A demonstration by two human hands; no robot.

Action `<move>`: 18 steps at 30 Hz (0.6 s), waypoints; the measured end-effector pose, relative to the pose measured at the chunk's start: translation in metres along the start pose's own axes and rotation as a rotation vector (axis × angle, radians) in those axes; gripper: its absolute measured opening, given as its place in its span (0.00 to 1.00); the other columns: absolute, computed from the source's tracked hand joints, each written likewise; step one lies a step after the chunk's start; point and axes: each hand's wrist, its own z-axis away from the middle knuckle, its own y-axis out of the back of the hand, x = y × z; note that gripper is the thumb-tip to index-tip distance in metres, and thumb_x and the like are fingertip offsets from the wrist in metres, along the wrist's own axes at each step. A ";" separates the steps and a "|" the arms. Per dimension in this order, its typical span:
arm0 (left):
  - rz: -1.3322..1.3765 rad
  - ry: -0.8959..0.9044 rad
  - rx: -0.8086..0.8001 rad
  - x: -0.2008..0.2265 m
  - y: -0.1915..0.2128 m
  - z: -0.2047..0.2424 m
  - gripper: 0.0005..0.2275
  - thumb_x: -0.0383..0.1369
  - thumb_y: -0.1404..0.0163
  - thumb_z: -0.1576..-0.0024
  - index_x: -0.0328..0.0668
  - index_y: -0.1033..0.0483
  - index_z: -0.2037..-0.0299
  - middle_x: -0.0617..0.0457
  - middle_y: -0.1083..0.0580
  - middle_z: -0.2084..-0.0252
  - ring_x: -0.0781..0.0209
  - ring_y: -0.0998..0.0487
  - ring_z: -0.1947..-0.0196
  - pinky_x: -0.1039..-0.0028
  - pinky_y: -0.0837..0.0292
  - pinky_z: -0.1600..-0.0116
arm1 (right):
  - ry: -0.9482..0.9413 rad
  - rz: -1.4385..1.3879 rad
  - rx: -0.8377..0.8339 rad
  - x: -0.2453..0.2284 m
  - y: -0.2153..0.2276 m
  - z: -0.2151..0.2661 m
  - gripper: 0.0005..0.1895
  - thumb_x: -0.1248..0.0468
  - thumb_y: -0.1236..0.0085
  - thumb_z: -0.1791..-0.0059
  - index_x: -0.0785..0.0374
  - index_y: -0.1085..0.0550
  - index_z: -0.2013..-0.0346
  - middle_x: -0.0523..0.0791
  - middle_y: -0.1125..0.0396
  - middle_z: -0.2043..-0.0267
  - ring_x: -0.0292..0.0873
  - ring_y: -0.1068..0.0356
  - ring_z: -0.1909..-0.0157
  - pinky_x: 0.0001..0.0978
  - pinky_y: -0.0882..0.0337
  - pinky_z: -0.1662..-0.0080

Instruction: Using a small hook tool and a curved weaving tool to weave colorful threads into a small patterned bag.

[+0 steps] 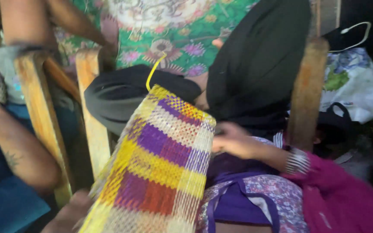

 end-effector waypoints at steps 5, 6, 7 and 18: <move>-0.287 -0.234 0.431 0.127 -0.178 -0.297 0.12 0.37 0.49 0.61 0.43 0.35 0.90 0.60 0.40 0.90 0.65 0.40 0.87 0.74 0.37 0.70 | 0.575 -0.805 -0.007 0.017 0.097 0.077 0.06 0.74 0.60 0.59 0.69 0.36 0.68 0.49 0.41 0.68 0.42 0.40 0.67 0.37 0.38 0.57; -0.288 -0.240 0.432 0.126 -0.192 -0.308 0.12 0.37 0.49 0.61 0.43 0.35 0.90 0.60 0.40 0.90 0.65 0.40 0.87 0.74 0.37 0.70 | 0.582 -0.804 -0.007 0.021 0.106 0.091 0.06 0.74 0.60 0.59 0.69 0.36 0.68 0.49 0.41 0.68 0.42 0.40 0.67 0.37 0.38 0.57; -0.369 -0.328 0.210 0.126 -0.206 -0.318 0.09 0.33 0.49 0.56 0.42 0.34 0.83 0.57 0.39 0.82 0.63 0.39 0.81 0.74 0.40 0.67 | 0.756 -0.861 0.059 0.024 0.114 0.104 0.13 0.73 0.62 0.59 0.65 0.37 0.59 0.48 0.41 0.68 0.41 0.40 0.67 0.43 0.39 0.52; -0.576 -0.557 0.230 0.079 -0.259 -0.309 0.06 0.32 0.50 0.51 0.44 0.33 0.77 0.57 0.40 0.79 0.64 0.39 0.78 0.77 0.39 0.63 | 1.053 -0.699 0.414 0.028 0.132 0.127 0.21 0.70 0.68 0.63 0.54 0.42 0.56 0.37 0.48 0.57 0.33 0.45 0.51 0.48 0.45 0.30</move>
